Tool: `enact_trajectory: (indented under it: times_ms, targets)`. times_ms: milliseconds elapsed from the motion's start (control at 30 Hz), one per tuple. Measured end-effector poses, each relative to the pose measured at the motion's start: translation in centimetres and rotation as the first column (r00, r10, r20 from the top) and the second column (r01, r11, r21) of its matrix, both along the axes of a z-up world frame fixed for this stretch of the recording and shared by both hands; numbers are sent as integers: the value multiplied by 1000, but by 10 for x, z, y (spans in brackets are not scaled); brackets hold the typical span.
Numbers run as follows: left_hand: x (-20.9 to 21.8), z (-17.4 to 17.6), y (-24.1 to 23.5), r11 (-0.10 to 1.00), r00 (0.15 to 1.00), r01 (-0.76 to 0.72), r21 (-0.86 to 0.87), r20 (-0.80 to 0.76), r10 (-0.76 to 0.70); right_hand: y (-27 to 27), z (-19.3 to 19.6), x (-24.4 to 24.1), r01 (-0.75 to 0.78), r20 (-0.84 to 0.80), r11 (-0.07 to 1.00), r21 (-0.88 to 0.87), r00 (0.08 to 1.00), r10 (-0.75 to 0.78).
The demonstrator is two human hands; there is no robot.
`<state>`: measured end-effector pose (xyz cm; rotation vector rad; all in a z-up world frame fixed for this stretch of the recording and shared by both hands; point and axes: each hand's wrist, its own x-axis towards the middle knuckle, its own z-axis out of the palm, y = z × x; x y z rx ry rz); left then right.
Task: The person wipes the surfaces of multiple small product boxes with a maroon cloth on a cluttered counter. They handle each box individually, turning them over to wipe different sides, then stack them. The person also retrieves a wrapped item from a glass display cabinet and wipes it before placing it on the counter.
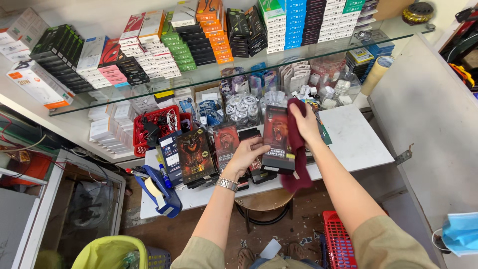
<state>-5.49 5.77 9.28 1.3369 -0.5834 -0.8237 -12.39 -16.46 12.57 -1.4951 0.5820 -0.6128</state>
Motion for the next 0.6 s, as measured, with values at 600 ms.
enact_trajectory:
  times_ms: [600]
  targets:
    - [15, -56, 8, 780, 800, -513, 360, 531, 281, 48, -84, -50, -182, -76, 803, 567, 959, 271]
